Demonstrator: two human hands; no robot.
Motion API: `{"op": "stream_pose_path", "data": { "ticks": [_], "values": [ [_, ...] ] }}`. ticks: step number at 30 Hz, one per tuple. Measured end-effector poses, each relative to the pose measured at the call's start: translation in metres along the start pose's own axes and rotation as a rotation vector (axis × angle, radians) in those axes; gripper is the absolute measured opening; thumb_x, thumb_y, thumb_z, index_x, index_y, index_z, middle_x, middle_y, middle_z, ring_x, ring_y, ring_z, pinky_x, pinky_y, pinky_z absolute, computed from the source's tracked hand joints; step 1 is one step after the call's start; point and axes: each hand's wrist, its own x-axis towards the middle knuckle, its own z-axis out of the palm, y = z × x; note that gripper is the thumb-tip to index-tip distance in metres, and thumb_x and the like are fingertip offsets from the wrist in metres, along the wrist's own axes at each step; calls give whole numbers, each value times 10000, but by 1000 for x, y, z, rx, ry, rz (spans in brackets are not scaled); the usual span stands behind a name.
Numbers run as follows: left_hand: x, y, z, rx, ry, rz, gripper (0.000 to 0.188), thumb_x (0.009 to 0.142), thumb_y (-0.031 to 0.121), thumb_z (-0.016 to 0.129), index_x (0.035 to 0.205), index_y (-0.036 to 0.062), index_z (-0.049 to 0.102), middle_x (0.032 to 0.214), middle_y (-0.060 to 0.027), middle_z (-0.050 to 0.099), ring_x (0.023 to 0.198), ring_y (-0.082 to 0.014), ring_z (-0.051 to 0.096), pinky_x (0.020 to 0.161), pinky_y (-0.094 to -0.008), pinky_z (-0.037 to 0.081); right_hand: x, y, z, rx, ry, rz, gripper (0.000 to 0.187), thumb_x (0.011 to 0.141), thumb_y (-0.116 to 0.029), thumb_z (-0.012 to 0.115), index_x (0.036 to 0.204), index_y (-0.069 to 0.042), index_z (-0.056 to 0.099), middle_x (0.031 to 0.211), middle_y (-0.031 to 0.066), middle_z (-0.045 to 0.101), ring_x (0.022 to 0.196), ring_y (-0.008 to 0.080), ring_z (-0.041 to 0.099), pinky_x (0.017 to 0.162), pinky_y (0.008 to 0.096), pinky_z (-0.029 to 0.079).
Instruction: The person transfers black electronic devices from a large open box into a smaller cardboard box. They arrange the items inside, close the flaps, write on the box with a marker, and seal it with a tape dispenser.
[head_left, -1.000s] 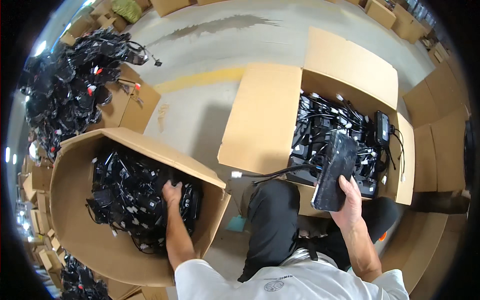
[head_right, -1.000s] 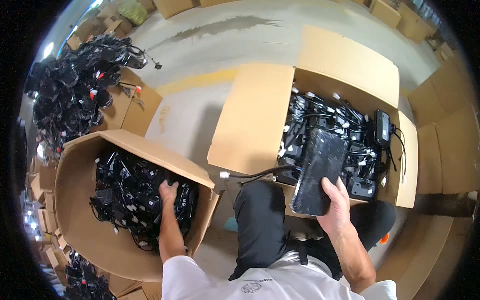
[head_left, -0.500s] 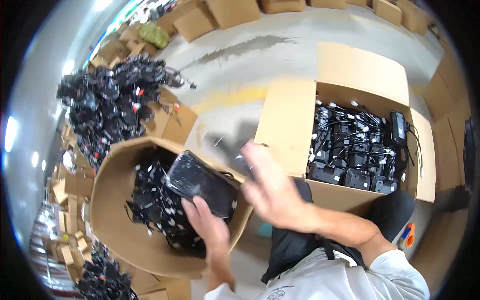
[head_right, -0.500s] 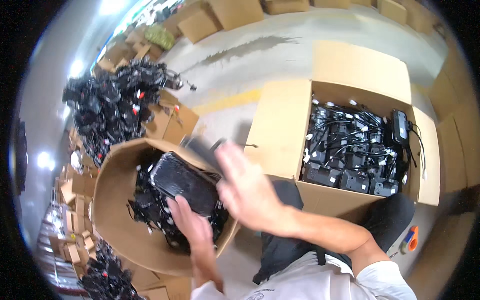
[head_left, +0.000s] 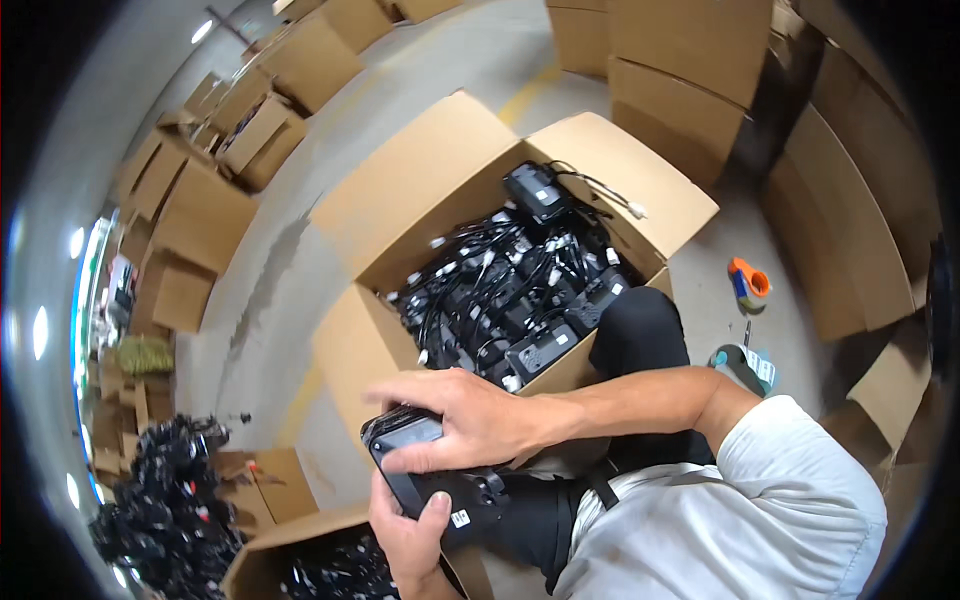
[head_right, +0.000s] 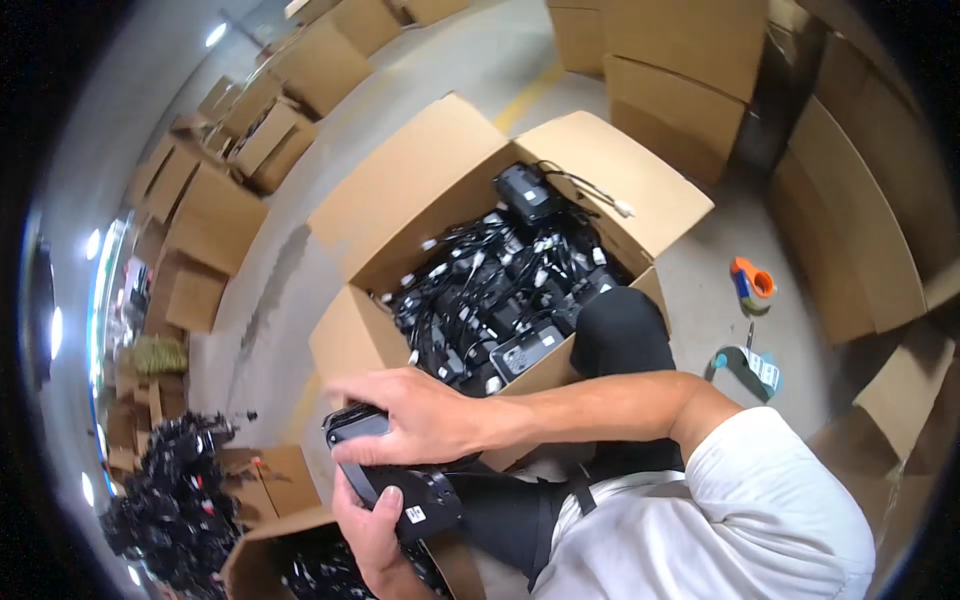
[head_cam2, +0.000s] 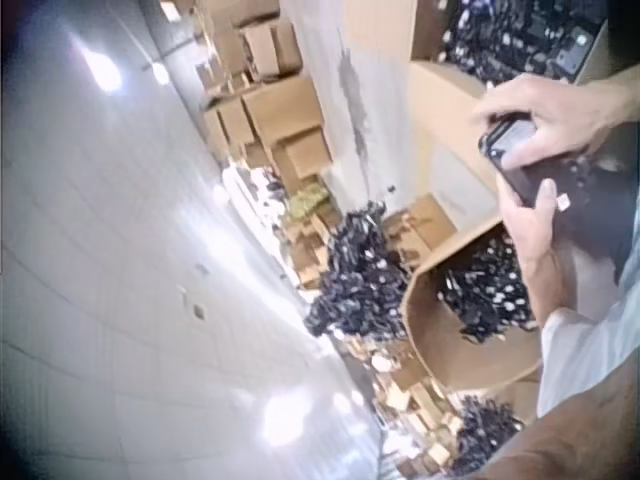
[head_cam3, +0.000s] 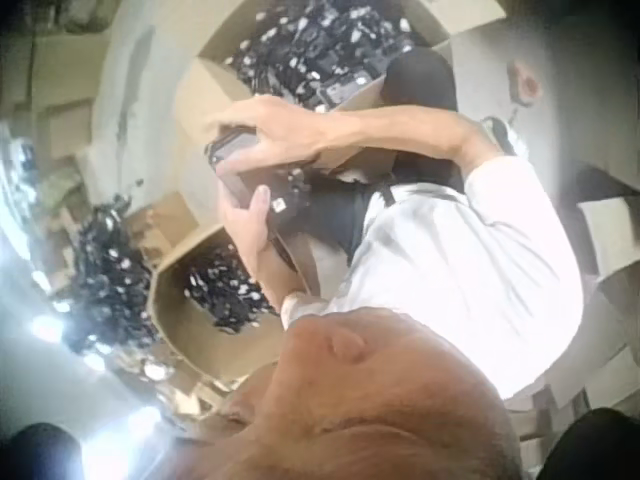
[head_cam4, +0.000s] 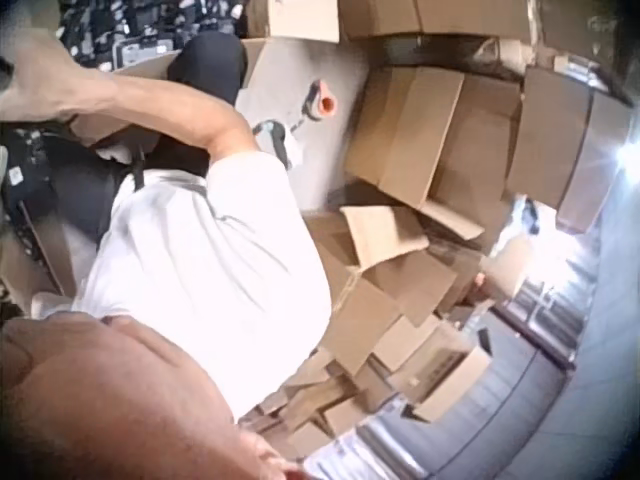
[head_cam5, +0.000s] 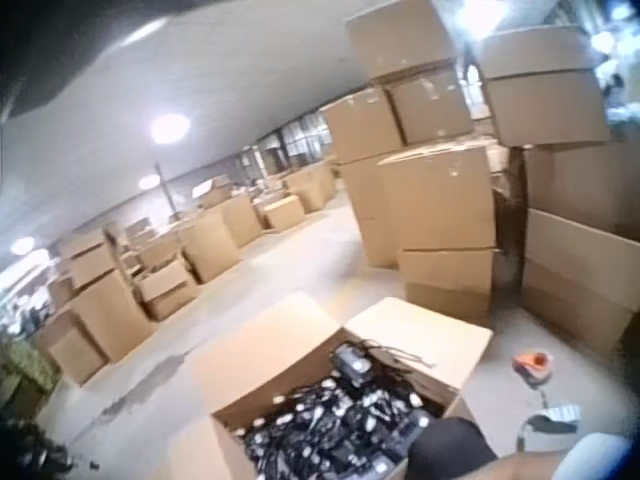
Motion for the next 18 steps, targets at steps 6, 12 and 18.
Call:
{"op": "stream_pose_path", "data": {
  "ticks": [6, 12, 18],
  "values": [
    [118, -16, 45, -330, -74, -113, 493, 940, 224, 661, 1318, -62, 525, 1126, -177, 688, 954, -251, 722, 845, -370, 606, -71, 59, -48, 319, -117, 363, 998, 924, -319, 781, 1591, 55, 139, 1493, 259, 450, 1342, 292, 512, 1133, 369, 411],
    [276, -124, 146, -370, -251, -232, 386, 996, 203, 654, 1297, -24, 572, 1132, -106, 695, 938, -193, 700, 845, -346, 586, -96, 68, -111, 563, 565, 585, 753, 1000, -70, 642, 1583, 38, 179, 1324, 166, 555, 1118, 205, 630, 944, 346, 554],
    [412, -260, 231, -303, -81, -344, 333, 987, 197, 709, 1230, -7, 608, 1122, -107, 700, 970, -236, 703, 843, -382, 584, -105, 82, -110, 234, 546, 519, 687, 995, -191, 677, 1528, 61, 324, 1425, 230, 527, 1297, 264, 553, 1083, 377, 457]
  ]
}}
